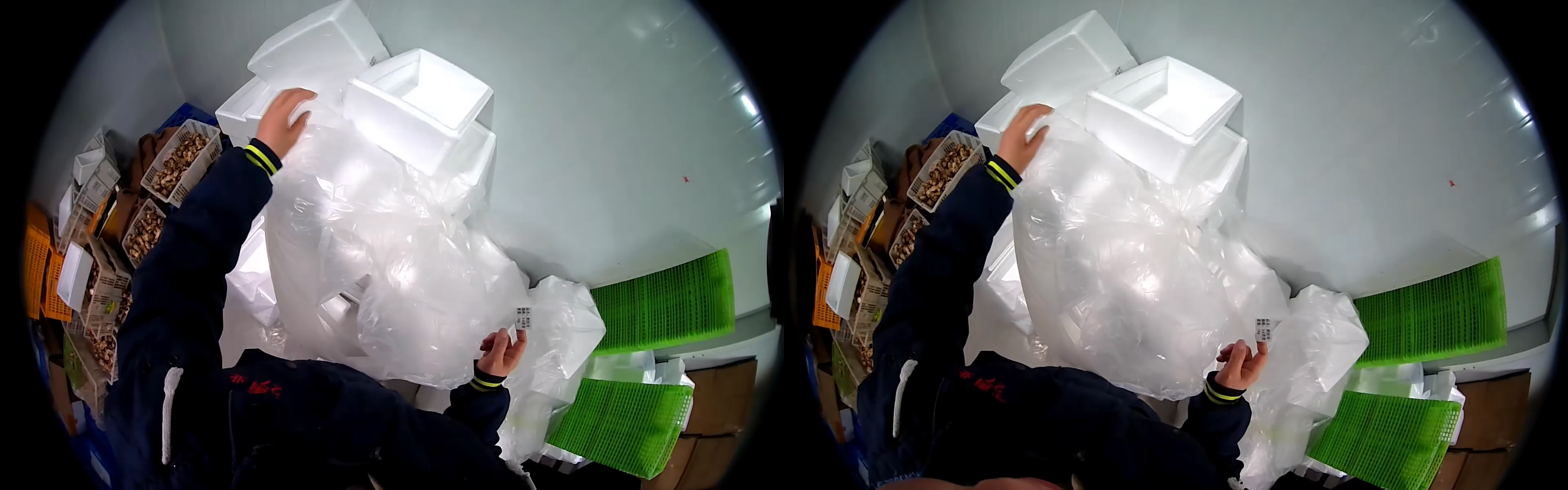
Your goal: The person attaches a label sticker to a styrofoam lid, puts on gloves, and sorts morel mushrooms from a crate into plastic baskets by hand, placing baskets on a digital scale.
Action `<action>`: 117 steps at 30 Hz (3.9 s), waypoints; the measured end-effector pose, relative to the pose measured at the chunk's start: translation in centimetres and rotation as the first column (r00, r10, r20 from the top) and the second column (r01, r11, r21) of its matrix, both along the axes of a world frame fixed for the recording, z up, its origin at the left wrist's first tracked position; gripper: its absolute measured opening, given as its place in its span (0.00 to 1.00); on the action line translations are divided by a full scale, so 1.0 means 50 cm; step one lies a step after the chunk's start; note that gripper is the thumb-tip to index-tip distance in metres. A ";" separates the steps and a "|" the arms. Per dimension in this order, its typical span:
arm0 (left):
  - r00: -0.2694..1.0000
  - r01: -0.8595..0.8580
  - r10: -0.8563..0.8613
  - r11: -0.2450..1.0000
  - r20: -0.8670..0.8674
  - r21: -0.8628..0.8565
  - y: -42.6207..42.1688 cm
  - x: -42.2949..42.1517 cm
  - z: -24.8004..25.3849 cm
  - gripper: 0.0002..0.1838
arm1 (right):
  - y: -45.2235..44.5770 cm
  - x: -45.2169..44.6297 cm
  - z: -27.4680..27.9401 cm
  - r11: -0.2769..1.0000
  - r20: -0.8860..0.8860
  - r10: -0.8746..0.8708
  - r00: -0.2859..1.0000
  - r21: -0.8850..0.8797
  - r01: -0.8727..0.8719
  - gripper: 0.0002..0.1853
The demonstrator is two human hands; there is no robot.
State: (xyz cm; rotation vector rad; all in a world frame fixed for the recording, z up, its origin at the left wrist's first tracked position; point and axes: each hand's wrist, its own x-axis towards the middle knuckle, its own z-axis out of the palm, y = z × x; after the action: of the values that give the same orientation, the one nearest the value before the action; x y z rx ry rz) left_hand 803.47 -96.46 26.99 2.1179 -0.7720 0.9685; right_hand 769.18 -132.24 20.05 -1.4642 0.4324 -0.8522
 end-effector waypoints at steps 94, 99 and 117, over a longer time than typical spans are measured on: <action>-0.426 0.174 -0.620 0.659 -0.659 -0.732 -1.226 -0.554 -0.472 0.26 | -0.810 -0.366 -0.073 0.774 -0.132 -0.574 0.808 -0.410 0.482 0.48; -0.248 0.409 -0.670 0.582 -0.700 -0.703 -1.093 -0.715 -0.444 0.11 | -0.768 -0.367 -0.078 0.908 -0.273 -0.346 0.897 -0.337 0.248 0.53; 0.331 -0.198 0.391 0.919 -0.859 0.342 -0.301 -0.406 -0.594 0.24 | -0.428 -0.026 -0.017 0.921 0.050 0.185 0.982 -0.358 -0.155 0.45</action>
State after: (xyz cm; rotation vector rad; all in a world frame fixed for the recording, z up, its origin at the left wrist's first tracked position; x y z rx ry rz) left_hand 783.15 -111.53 -2.71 2.5157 0.1598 -0.2916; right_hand 767.88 -153.62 19.19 -1.7607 0.0863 -0.8765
